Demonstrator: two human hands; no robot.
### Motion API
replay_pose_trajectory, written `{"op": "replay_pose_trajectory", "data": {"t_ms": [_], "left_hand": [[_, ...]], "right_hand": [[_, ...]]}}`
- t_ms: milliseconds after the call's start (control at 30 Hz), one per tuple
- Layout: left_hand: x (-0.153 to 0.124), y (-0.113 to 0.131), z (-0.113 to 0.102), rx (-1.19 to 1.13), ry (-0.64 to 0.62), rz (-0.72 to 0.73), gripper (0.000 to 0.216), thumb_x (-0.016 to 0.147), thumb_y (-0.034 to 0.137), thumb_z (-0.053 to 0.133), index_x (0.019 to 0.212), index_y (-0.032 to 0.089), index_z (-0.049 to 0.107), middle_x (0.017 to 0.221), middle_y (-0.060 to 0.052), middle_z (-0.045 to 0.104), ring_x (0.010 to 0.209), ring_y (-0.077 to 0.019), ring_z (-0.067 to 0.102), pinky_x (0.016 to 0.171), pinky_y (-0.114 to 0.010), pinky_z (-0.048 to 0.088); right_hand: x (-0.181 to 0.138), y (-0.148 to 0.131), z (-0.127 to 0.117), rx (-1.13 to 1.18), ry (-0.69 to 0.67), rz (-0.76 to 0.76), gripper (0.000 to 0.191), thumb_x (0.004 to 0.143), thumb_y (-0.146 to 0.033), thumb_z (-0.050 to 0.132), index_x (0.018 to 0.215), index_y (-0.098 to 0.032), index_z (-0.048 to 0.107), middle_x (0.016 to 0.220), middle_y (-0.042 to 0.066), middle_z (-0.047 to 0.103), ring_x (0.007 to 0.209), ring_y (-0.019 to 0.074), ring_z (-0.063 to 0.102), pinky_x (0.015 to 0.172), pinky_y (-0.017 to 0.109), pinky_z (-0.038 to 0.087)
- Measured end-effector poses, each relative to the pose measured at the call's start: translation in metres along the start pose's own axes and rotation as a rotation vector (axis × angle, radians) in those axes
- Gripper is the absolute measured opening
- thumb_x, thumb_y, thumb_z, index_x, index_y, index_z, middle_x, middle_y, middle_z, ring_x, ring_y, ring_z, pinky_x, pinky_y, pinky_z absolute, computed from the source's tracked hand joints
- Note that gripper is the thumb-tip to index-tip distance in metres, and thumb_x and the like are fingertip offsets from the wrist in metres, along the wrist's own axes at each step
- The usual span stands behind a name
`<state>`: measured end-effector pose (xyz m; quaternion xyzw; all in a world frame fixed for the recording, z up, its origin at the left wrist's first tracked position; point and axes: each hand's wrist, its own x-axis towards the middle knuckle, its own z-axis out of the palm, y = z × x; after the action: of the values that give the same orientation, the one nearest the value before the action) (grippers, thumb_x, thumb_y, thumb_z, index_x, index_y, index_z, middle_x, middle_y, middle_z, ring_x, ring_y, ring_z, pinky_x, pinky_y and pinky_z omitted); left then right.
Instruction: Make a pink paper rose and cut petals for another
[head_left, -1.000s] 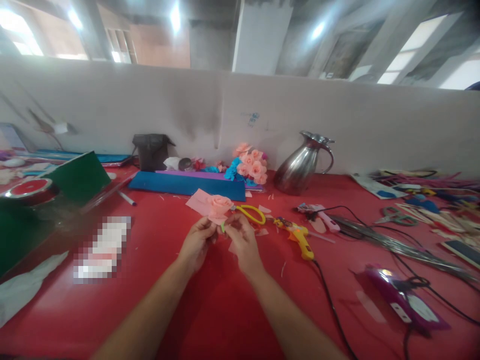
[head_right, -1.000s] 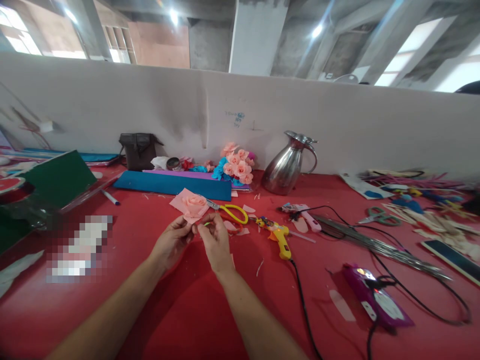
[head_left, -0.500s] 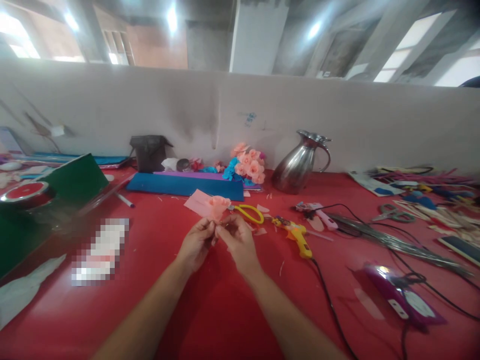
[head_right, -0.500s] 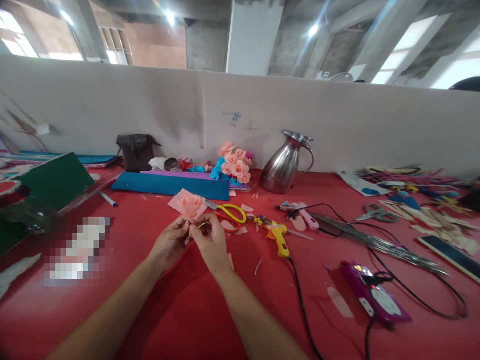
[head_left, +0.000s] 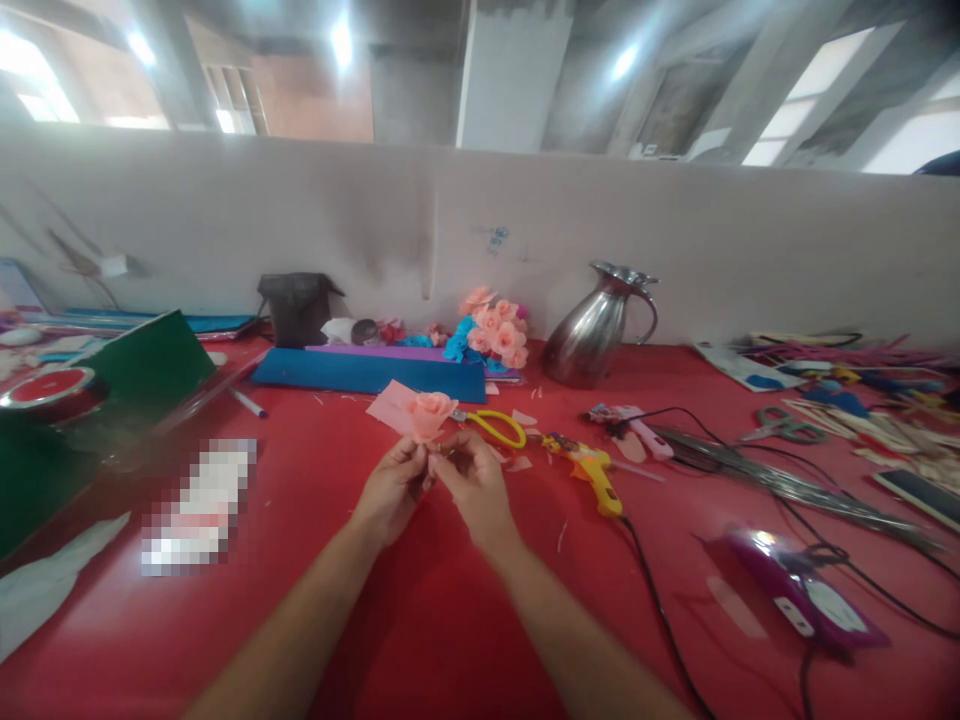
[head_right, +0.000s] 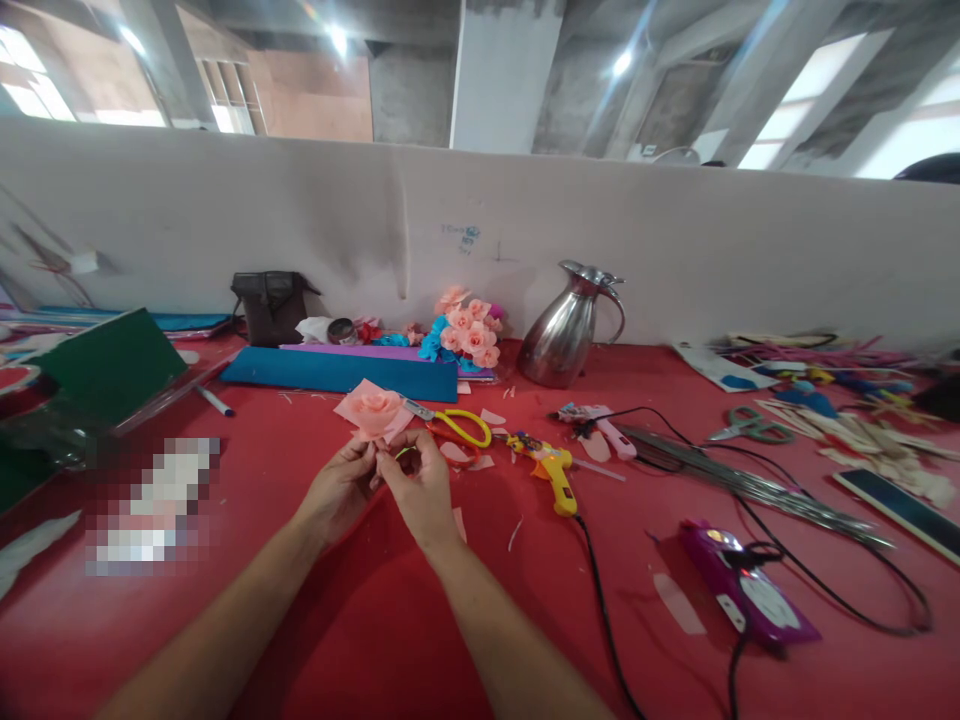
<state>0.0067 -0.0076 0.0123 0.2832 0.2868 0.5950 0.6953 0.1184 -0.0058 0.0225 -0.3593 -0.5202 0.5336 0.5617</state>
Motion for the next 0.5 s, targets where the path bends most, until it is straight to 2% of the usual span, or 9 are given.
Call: {"op": "replay_pose_trajectory", "data": {"t_ms": [133, 267, 333, 400, 500], "left_hand": [[0.001, 0.0, -0.003, 0.027, -0.033, 0.017, 0.016, 0.074, 0.026, 0.067, 0.077, 0.016, 0.056, 0.061, 0.003, 0.05, 0.05, -0.0052, 0.039, 0.051, -0.018, 0.031], [0.002, 0.001, -0.005, 0.033, -0.041, 0.05, 0.016, 0.076, 0.024, 0.066, 0.081, 0.018, 0.052, 0.06, 0.004, 0.047, 0.05, -0.0054, 0.036, 0.049, -0.017, 0.028], [0.002, 0.003, -0.005, 0.011, -0.027, 0.053, 0.016, 0.076, 0.022, 0.065, 0.08, 0.018, 0.051, 0.06, 0.004, 0.047, 0.05, -0.0051, 0.037, 0.049, -0.017, 0.029], [0.002, 0.004, -0.004, -0.007, -0.022, 0.056, 0.016, 0.077, 0.022, 0.065, 0.079, 0.018, 0.049, 0.061, 0.004, 0.048, 0.049, -0.0047, 0.036, 0.049, -0.016, 0.028], [0.001, 0.005, -0.003, -0.031, -0.033, 0.052, 0.017, 0.077, 0.021, 0.064, 0.077, 0.019, 0.048, 0.062, 0.004, 0.05, 0.049, -0.005, 0.039, 0.049, -0.017, 0.029]], "right_hand": [[-0.001, -0.002, 0.0, -0.064, 0.027, -0.021, 0.015, 0.075, -0.029, 0.064, 0.08, -0.023, 0.051, 0.071, -0.003, 0.056, 0.062, 0.0131, 0.057, 0.059, 0.026, 0.046], [0.003, -0.021, -0.014, -0.271, 0.097, -0.123, 0.009, 0.077, -0.029, 0.06, 0.079, -0.023, 0.053, 0.073, -0.002, 0.055, 0.065, 0.0129, 0.054, 0.061, 0.025, 0.043], [0.006, -0.035, -0.035, -0.439, 0.124, -0.145, 0.009, 0.078, -0.031, 0.057, 0.081, -0.022, 0.054, 0.075, -0.001, 0.058, 0.067, 0.0143, 0.055, 0.063, 0.027, 0.044], [0.01, -0.046, -0.067, -0.698, 0.124, -0.138, 0.011, 0.078, -0.032, 0.055, 0.081, -0.022, 0.056, 0.077, 0.002, 0.061, 0.069, 0.0172, 0.058, 0.066, 0.03, 0.045], [0.009, -0.05, -0.128, -1.213, 0.298, -0.07, 0.019, 0.074, -0.033, 0.055, 0.087, -0.02, 0.058, 0.084, 0.009, 0.064, 0.079, 0.0236, 0.06, 0.072, 0.036, 0.045]]}}
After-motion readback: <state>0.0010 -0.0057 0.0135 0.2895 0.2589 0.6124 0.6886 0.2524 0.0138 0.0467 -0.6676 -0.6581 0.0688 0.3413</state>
